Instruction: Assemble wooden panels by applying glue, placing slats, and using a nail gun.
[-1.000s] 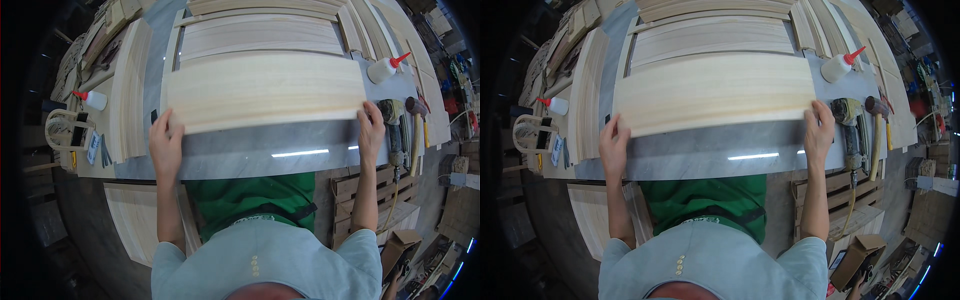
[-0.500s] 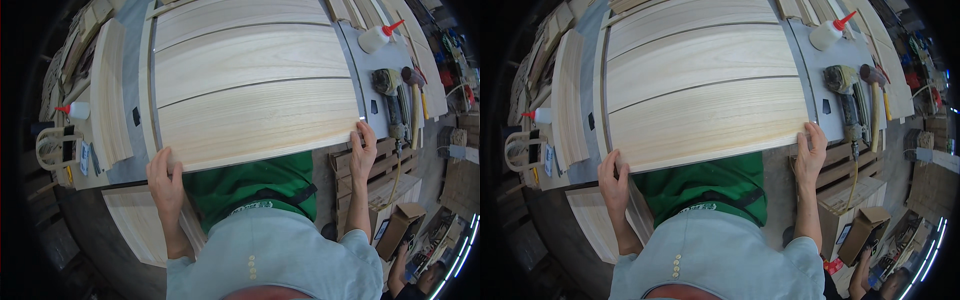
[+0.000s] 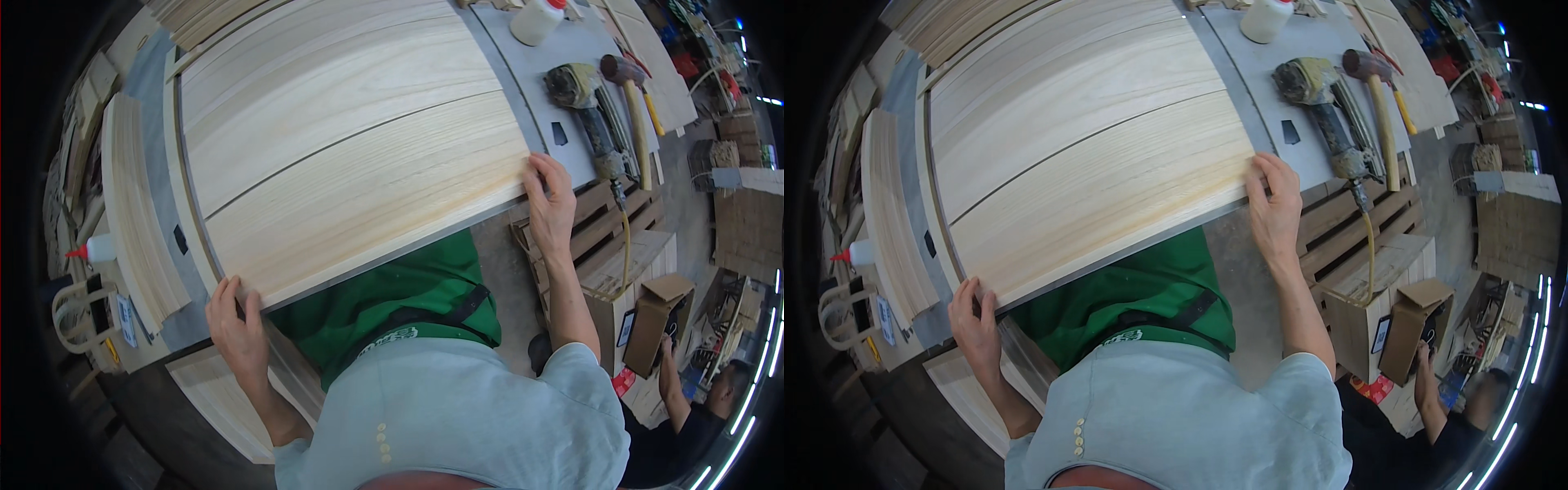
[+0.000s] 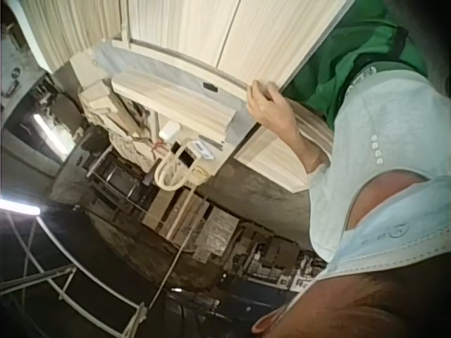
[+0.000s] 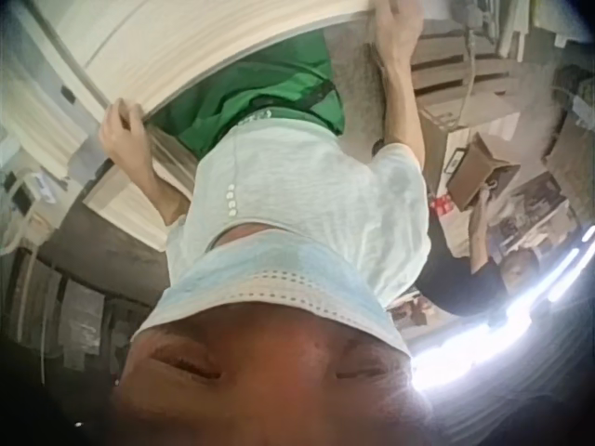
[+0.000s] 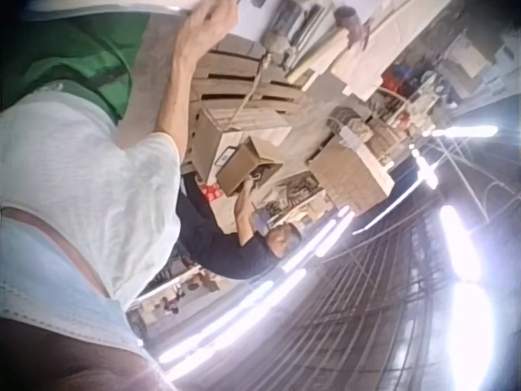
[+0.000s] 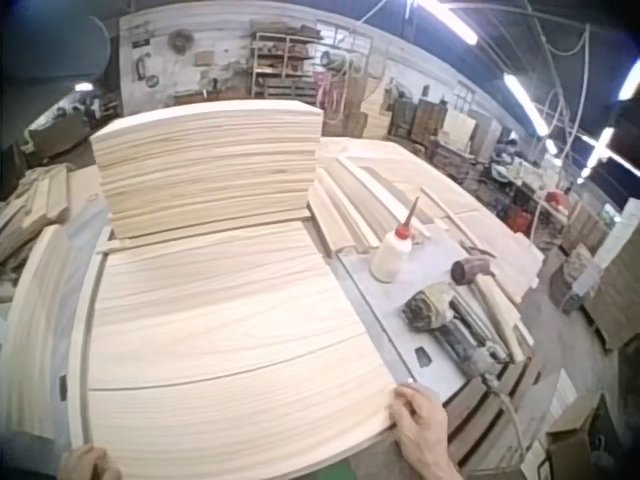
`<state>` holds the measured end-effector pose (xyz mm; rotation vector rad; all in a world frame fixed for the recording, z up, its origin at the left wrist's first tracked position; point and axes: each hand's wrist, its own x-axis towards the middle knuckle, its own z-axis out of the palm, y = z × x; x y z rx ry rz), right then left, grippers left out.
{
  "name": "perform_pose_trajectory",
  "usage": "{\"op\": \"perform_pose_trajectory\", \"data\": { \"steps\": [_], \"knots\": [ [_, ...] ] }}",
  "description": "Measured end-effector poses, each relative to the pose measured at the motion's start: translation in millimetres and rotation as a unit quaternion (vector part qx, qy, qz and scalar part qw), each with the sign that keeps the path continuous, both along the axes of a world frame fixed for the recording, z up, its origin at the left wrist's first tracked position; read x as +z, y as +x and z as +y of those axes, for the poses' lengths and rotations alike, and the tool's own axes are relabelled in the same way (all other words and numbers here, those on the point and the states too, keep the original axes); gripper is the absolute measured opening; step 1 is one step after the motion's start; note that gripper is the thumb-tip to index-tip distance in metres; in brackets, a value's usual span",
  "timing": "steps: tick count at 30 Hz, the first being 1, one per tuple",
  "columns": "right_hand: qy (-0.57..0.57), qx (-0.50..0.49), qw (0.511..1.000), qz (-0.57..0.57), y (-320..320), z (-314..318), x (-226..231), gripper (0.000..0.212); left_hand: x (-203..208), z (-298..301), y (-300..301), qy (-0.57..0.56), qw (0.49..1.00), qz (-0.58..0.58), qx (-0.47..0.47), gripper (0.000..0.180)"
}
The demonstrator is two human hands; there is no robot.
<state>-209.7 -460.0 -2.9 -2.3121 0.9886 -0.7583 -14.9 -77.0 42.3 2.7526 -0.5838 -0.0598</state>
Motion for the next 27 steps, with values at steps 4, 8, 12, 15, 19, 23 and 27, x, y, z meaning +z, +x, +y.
{"op": "perform_pose_trajectory", "data": {
  "steps": [4, 8, 12, 15, 19, 23, 27],
  "knots": [
    [0.012, -0.063, 0.997, -0.037, 2, -45, 7, 0.026, 4, -2, 4, -0.026, 0.999, -0.014, 0.018, 0.033],
    [-0.105, -0.084, 0.977, 0.164, 12, -79, 12, 0.028, 10, -10, 7, -0.105, 0.993, -0.043, 0.02, 0.033],
    [-0.075, -0.06, 0.964, 0.248, 17, -92, 16, 0.029, 13, -23, -2, -0.149, 0.989, -0.011, -0.019, 0.032],
    [-0.047, -0.049, 0.969, 0.237, 15, -100, 14, 0.027, 14, -36, -7, -0.174, 0.982, 0.013, -0.067, 0.032],
    [-0.001, -0.029, 0.981, 0.19, 20, -101, 17, 0.025, 13, -53, -13, -0.211, 0.963, 0.041, -0.16, 0.032],
    [0.166, 0.023, 0.984, 0.061, 37, -61, 41, 0.018, 12, -76, -17, -0.261, 0.941, 0.069, -0.205, 0.036],
    [0.361, 0.178, 0.914, -0.055, 69, 25, 50, 0.016, 6, -114, -25, -0.321, 0.913, 0.173, -0.182, 0.036]
  ]
}}
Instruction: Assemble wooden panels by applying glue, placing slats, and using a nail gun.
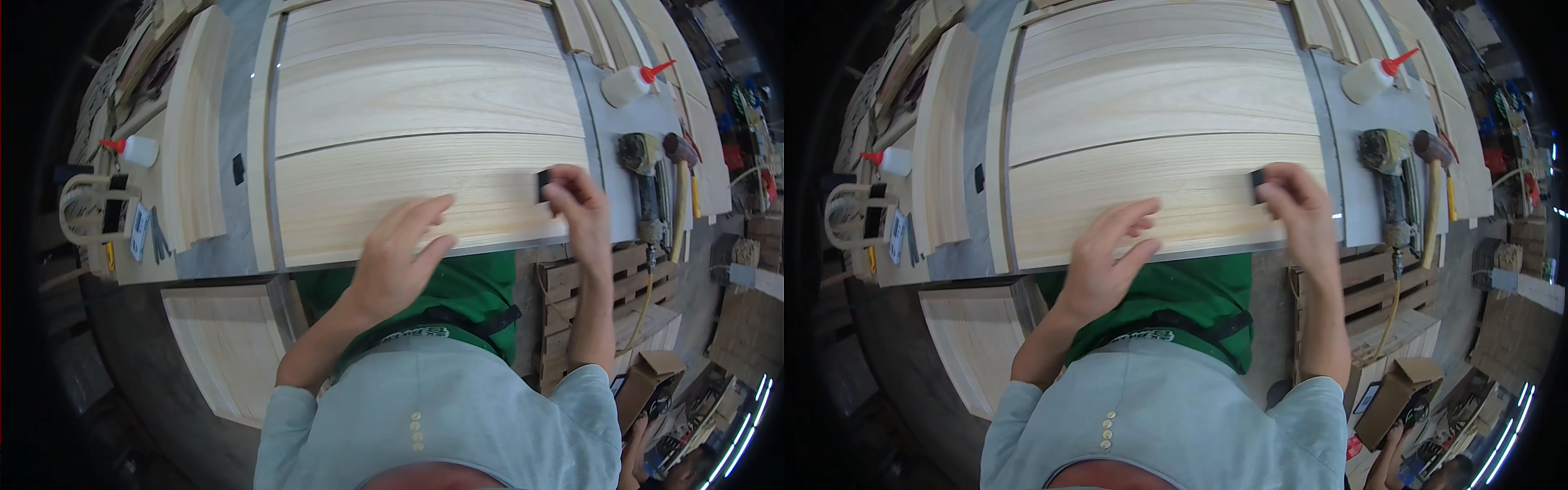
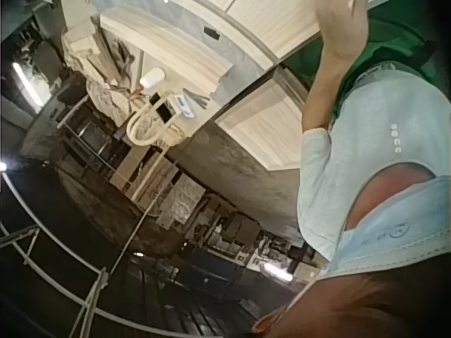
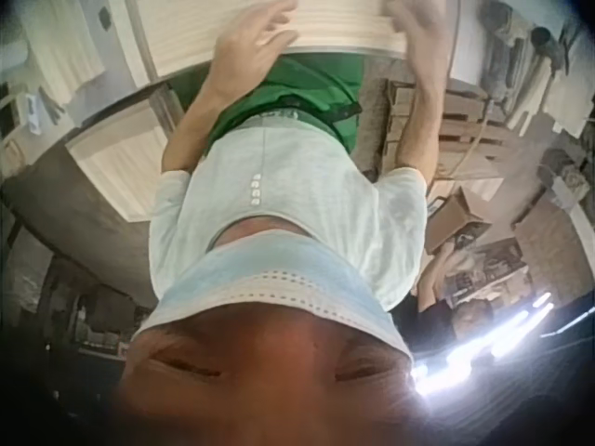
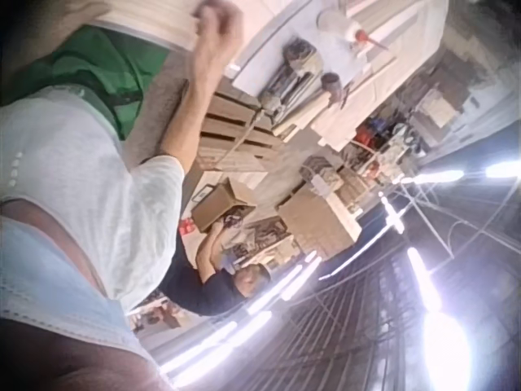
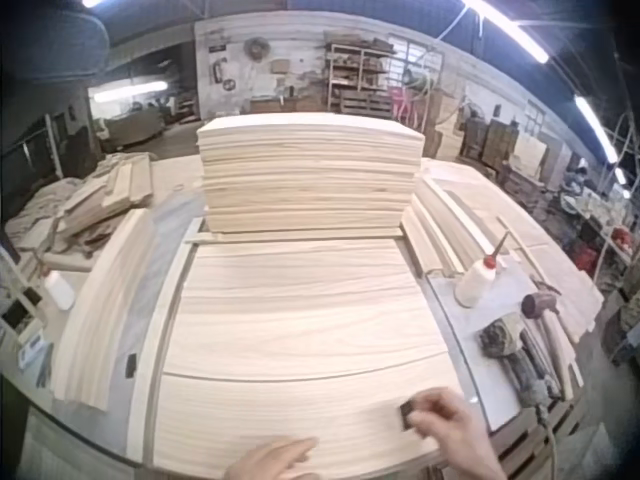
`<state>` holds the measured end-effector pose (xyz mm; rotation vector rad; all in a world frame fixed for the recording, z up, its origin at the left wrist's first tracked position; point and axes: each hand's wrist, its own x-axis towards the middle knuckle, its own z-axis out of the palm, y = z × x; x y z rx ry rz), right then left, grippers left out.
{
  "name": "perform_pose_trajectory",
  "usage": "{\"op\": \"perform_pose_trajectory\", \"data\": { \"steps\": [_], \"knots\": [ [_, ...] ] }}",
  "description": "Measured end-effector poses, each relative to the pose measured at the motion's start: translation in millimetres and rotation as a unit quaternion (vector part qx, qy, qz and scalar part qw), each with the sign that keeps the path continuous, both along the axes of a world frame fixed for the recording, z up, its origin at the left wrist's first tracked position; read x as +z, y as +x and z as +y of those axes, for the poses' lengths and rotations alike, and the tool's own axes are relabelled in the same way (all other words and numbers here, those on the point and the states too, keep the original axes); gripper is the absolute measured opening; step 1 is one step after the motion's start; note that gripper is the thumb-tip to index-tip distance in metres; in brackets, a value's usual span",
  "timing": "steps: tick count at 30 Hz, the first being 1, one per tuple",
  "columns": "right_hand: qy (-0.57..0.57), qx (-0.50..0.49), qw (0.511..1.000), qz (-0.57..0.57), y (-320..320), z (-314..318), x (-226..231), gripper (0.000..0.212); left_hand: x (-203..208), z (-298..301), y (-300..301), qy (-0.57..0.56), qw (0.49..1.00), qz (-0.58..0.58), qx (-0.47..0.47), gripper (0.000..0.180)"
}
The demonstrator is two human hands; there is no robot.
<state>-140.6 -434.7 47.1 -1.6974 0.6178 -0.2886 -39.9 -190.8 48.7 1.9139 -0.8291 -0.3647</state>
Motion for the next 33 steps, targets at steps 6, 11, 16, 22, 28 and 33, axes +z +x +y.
{"op": "perform_pose_trajectory", "data": {
  "steps": [6, 11, 16, 22, 28, 33],
  "knots": [
    [0.17, 0.104, 0.978, -0.065, 43, 80, -9, 0.021, -9, -17, 16, -0.12, 0.957, 0.26, 0.036, 0.031],
    [0.187, 0.12, 0.972, -0.072, 52, 97, -20, 0.022, -12, 0, 27, -0.076, 0.963, 0.253, 0.048, 0.031],
    [0.223, 0.113, 0.964, -0.089, 52, 97, -27, 0.021, -17, 3, 31, -0.165, 0.92, 0.354, 0.012, 0.029],
    [0.232, 0.098, 0.963, -0.097, 51, 96, -27, 0.02, -25, 4, 40, -0.177, 0.926, 0.331, -0.038, 0.033],
    [0.233, 0.087, 0.962, -0.112, 54, 95, -26, 0.021, -27, 5, 46, -0.167, 0.934, 0.312, -0.053, 0.038],
    [0.222, 0.052, 0.966, -0.123, 57, 92, -26, 0.021, -29, 6, 51, -0.159, 0.936, 0.306, -0.064, 0.039]
  ]
}}
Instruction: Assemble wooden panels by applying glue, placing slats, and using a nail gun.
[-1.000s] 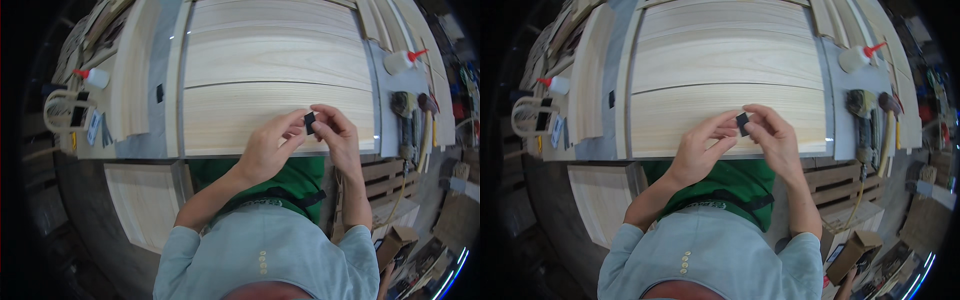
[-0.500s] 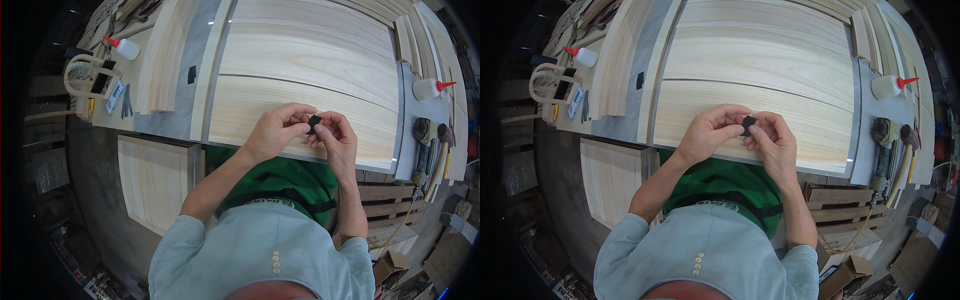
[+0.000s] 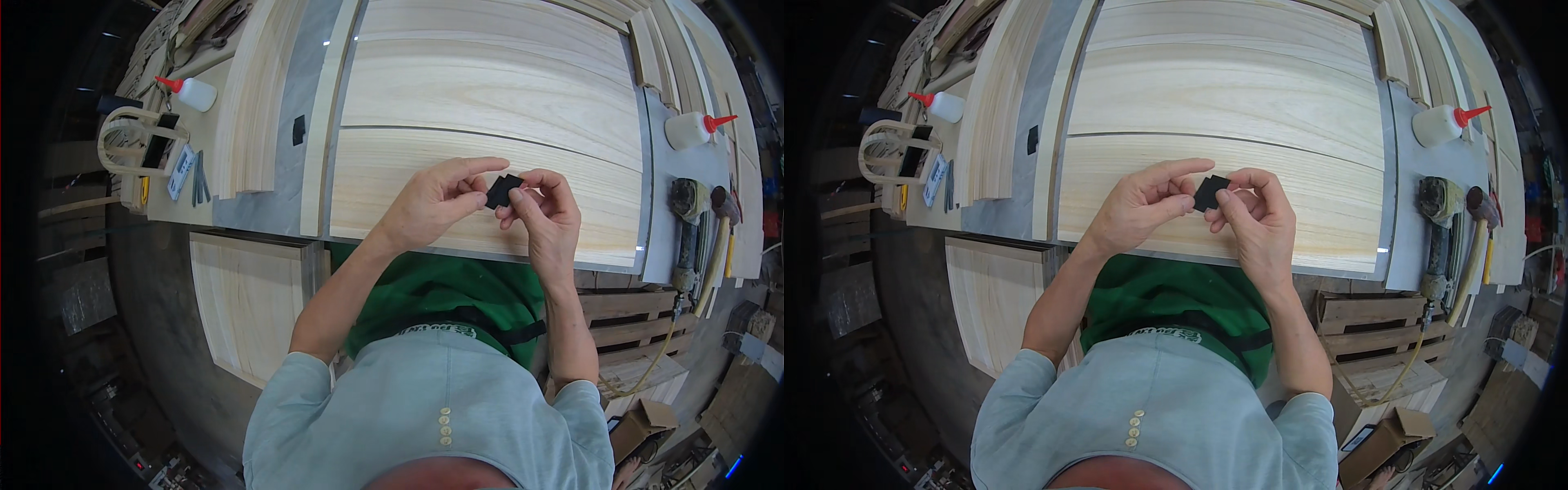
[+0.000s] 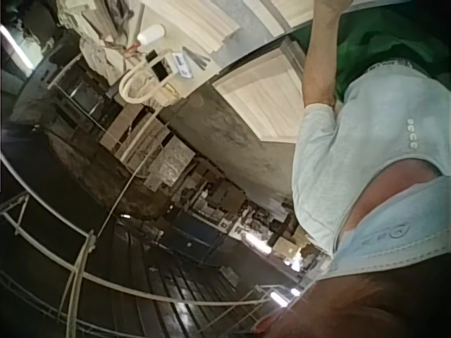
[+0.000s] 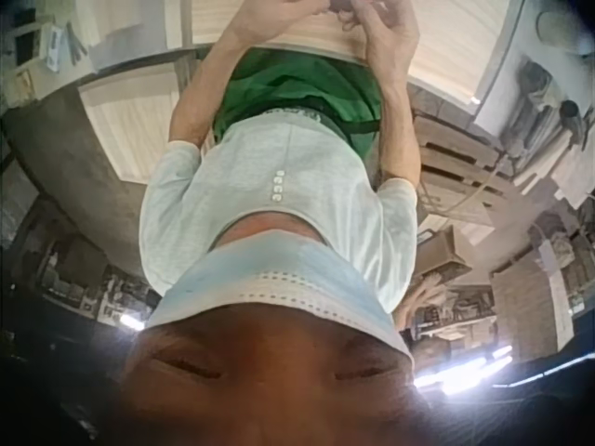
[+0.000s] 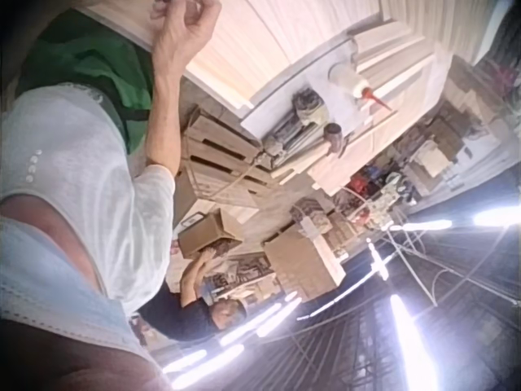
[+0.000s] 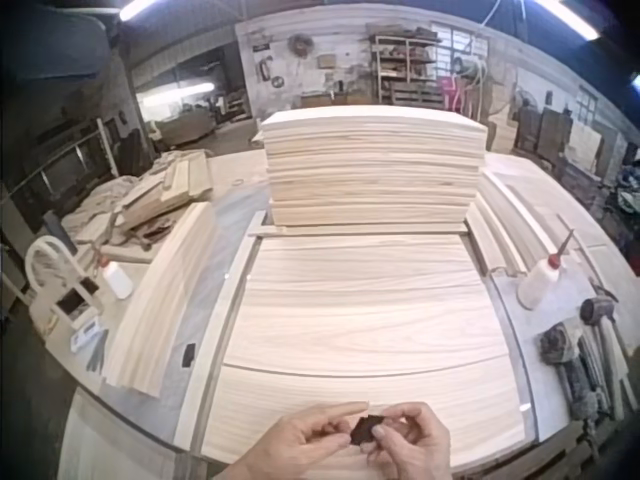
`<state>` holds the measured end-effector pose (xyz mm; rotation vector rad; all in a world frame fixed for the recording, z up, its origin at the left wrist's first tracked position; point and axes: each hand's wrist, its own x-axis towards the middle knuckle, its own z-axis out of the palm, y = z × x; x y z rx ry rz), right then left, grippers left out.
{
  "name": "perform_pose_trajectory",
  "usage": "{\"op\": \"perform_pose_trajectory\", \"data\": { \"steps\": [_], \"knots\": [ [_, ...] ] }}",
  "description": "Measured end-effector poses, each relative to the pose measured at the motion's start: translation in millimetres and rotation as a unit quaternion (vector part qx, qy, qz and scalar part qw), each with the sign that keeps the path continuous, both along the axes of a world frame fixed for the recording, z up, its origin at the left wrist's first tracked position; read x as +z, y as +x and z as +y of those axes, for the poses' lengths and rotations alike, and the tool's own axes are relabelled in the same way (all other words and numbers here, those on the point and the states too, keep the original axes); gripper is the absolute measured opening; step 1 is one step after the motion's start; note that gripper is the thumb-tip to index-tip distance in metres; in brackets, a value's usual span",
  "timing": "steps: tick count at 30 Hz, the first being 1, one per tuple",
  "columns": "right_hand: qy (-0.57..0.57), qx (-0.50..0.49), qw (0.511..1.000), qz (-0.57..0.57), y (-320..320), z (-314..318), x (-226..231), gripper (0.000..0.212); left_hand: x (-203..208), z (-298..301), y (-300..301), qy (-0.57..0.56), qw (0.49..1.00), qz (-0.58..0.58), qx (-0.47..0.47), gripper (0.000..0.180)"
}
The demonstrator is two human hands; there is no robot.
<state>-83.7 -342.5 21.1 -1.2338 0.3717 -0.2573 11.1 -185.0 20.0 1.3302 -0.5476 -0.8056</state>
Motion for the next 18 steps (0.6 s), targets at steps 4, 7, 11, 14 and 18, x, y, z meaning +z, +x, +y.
{"op": "perform_pose_trajectory", "data": {
  "steps": [4, 7, 11, 14, 18],
  "knots": [
    [-0.08, -0.063, 0.995, -0.017, 2, -19, 1, 0.021, -3, 4, 13, 0.029, 0.997, -0.043, 0.049, 0.033],
    [-0.161, -0.082, 0.984, -0.001, 5, -54, 2, 0.022, -3, 9, 34, 0.053, 0.987, -0.092, 0.12, 0.029],
    [-0.286, -0.056, 0.955, 0.045, 9, -110, 0, 0.021, -1, 18, 63, 0.176, 0.933, -0.246, 0.196, 0.029],
    [-0.336, -0.08, 0.933, 0.099, 10, -138, -3, 0.016, -1, 24, 74, 0.223, 0.888, -0.345, 0.207, 0.029],
    [-0.357, -0.092, 0.921, 0.127, 5, -157, -4, 0.016, -3, 29, 77, 0.213, 0.859, -0.424, 0.193, 0.023]
  ]
}}
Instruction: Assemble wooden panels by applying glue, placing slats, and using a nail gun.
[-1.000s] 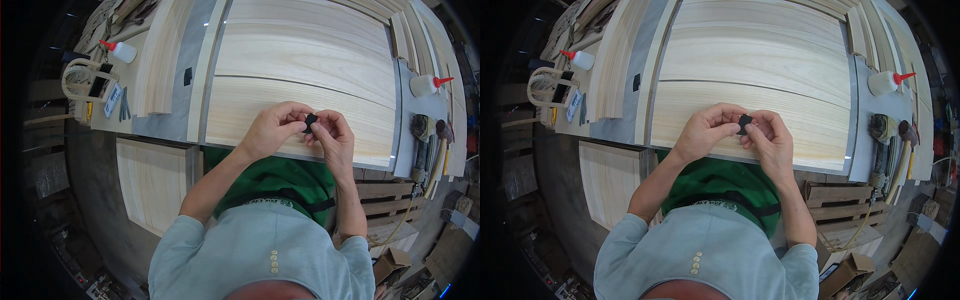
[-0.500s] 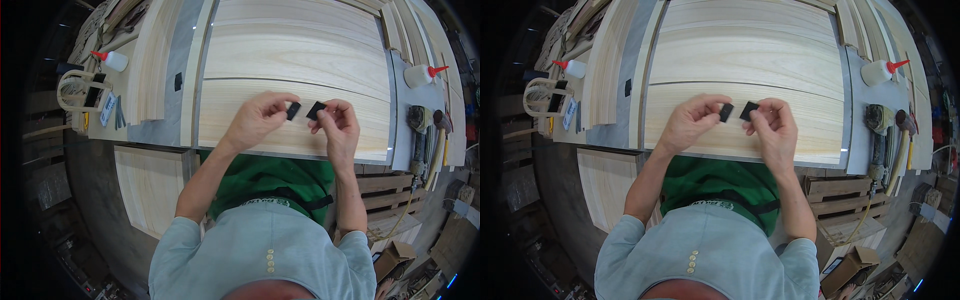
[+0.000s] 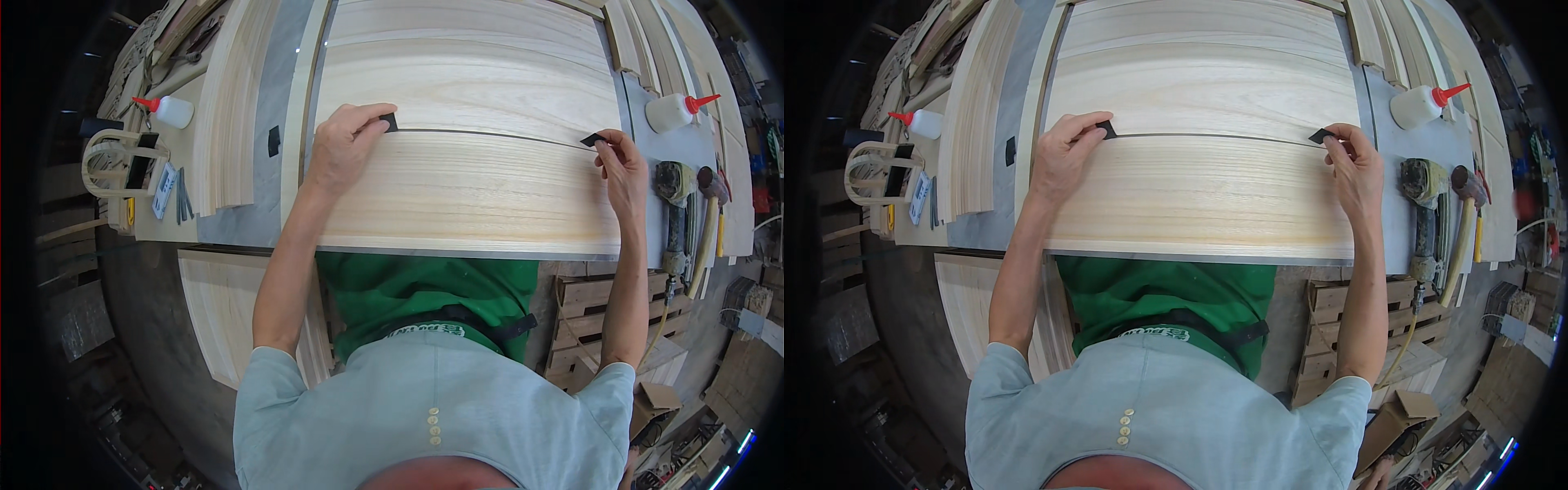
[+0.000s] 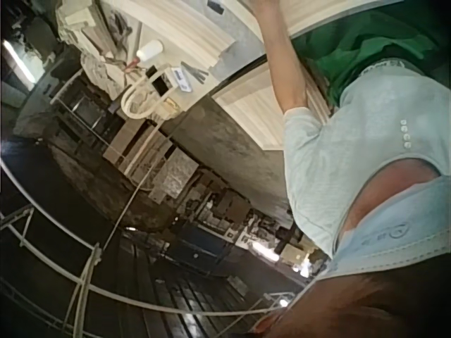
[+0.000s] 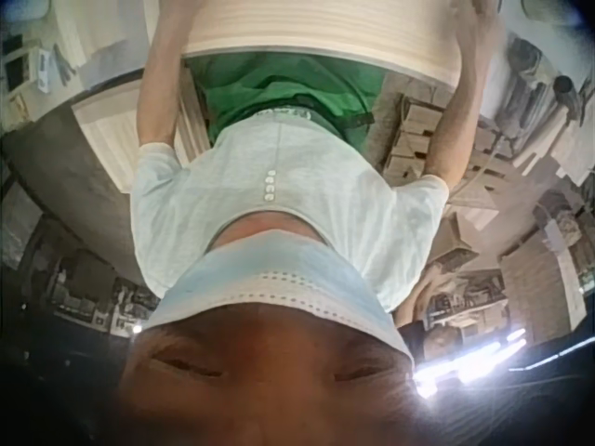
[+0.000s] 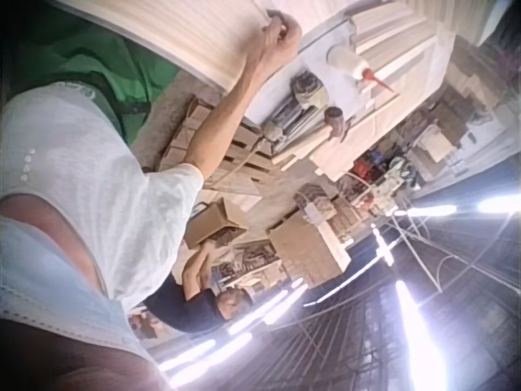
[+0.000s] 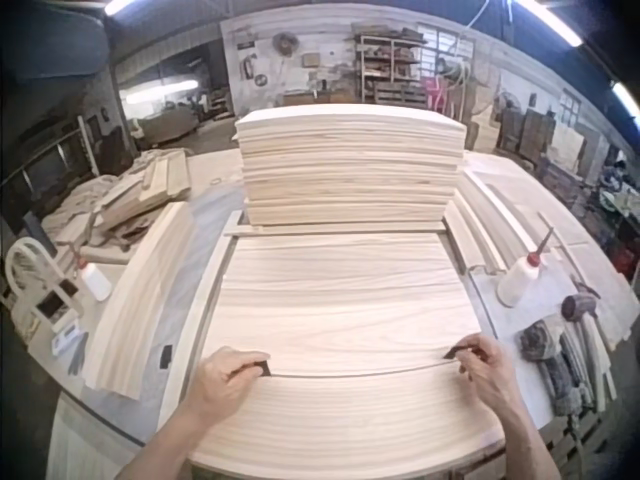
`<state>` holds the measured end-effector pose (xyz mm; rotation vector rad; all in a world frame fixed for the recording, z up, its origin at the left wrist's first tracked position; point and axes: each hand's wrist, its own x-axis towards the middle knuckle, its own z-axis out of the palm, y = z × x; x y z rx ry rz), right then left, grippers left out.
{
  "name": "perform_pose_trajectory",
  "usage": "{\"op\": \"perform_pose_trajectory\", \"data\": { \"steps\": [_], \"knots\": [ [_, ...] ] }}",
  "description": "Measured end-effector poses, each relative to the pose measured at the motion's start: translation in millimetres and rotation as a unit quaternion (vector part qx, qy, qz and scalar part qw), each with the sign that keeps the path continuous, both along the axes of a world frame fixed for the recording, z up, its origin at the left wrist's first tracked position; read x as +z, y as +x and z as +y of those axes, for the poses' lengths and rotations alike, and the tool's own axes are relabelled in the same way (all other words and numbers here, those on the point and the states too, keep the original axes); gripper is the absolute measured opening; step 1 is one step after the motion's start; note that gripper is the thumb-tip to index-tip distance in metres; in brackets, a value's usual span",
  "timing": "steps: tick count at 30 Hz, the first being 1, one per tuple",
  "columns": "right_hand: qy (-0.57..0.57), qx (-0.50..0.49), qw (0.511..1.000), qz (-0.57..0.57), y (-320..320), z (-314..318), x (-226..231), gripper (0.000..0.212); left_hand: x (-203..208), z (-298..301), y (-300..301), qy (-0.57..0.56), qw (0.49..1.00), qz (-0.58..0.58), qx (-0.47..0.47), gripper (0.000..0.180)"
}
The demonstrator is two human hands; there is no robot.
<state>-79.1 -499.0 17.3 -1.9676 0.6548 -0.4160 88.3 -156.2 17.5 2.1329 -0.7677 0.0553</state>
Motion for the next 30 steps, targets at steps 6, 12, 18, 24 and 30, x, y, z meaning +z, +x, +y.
{"op": "perform_pose_trajectory", "data": {
  "steps": [6, 12, 18, 24, 30],
  "knots": [
    [-0.02, 0.029, 0.999, 0.031, -2, -9, 2, 0.015, -4, 1, -2, 0.001, 0.999, -0.032, -0.009, 0.018],
    [-0.058, 0.034, 0.997, 0.049, -2, -13, 4, 0.014, -3, 0, 1, 0.034, 0.996, -0.079, -0.027, 0.019],
    [-0.099, 0.076, 0.991, 0.046, -2, -17, 6, 0.012, -4, 5, -5, 0.014, 0.999, -0.041, -0.011, 0.024],
    [-0.129, 0.092, 0.985, 0.072, -2, -27, 10, 0.011, 7, 59, -10, 0.009, 0.987, 0.015, 0.157, 0.028],
    [-0.206, 0.146, 0.966, 0.06, -3, -35, 2, 0.011, 6, 103, -11, 0.081, 0.957, 0.034, 0.275, 0.03]
  ]
}}
